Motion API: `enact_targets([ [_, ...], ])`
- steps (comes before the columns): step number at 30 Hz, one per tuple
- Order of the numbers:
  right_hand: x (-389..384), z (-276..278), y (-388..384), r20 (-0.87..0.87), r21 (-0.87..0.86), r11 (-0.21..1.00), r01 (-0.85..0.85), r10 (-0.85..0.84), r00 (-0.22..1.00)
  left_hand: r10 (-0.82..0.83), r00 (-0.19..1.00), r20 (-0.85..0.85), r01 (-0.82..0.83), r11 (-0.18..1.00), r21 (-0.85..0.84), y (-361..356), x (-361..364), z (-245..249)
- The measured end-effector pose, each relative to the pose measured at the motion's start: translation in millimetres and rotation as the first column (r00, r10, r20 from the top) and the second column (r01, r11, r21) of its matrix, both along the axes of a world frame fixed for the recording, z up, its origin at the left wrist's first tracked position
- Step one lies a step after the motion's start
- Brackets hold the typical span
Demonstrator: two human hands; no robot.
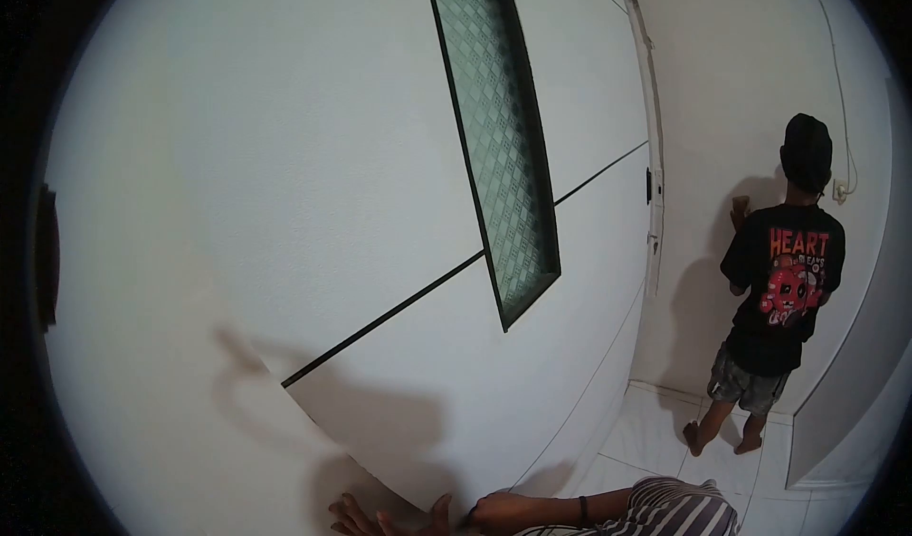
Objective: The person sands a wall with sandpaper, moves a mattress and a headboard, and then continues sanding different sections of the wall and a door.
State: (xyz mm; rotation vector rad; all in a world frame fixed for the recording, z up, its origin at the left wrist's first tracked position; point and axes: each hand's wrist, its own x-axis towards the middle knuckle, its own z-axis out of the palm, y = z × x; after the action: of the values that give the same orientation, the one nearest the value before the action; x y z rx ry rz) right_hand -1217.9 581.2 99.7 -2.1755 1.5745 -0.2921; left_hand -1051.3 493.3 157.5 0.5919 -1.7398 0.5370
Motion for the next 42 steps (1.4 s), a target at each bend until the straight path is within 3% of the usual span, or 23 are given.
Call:
enact_targets([
  [7,-10,2,-2,0.048,0.015,1.000,0.000,0.000,0.999,0.045,0.999,0.001,-0.045,0.992,0.117,1,-19,-10],
  [14,-68,-26,-131,0.076,0.072,0.996,0.043,-0.048,0.996,0.021,0.999,-0.036,-0.015,0.988,0.157,-135,-75,-41],
  [21,-177,-44,-214,0.107,0.074,0.976,0.204,-0.211,0.972,-0.062,0.998,-0.034,0.066,0.988,0.141,-233,-203,-48],
  [23,-192,-62,-242,0.235,0.023,0.978,0.206,-0.206,0.950,-0.101,0.995,-0.003,0.100,0.980,0.173,-267,-214,-53],
  [25,-185,-59,-285,0.333,0.024,0.976,0.216,-0.212,0.919,-0.181,0.982,0.051,0.163,0.955,0.249,-315,-199,-49],
  [28,-122,-28,-354,0.359,0.134,0.965,0.227,-0.261,0.896,-0.459,0.882,-0.107,0.469,0.833,0.294,-381,-142,-35],
  [31,-57,-42,-407,0.308,0.157,0.942,0.296,-0.331,0.892,-0.483,0.851,-0.207,0.525,0.791,0.315,-431,-73,-60],
  [33,-42,-55,-439,0.409,-0.095,0.944,0.316,-0.253,0.877,-0.389,0.877,-0.282,0.477,0.768,0.427,-456,-42,-71],
  [34,-43,-54,-423,0.461,-0.239,0.915,0.325,-0.188,0.868,-0.338,0.890,-0.305,0.449,0.765,0.462,-434,-35,-69],
  [37,-38,-57,-461,0.455,-0.624,0.734,0.269,0.061,0.889,-0.265,0.878,-0.398,0.464,0.673,0.576,-460,-10,-107],
  [40,-38,-70,-494,0.209,-0.778,0.624,0.074,0.146,0.967,-0.163,0.745,-0.647,0.665,0.265,0.699,-474,-6,-120],
  [41,-40,-74,-389,0.141,-0.834,0.551,-0.009,0.230,0.963,-0.143,0.739,-0.658,0.669,0.273,0.691,-353,-6,-129],
  [42,-39,-74,-384,0.132,-0.842,0.538,-0.030,0.260,0.957,-0.141,0.724,-0.676,0.688,0.227,0.689,-343,-5,-131],
])
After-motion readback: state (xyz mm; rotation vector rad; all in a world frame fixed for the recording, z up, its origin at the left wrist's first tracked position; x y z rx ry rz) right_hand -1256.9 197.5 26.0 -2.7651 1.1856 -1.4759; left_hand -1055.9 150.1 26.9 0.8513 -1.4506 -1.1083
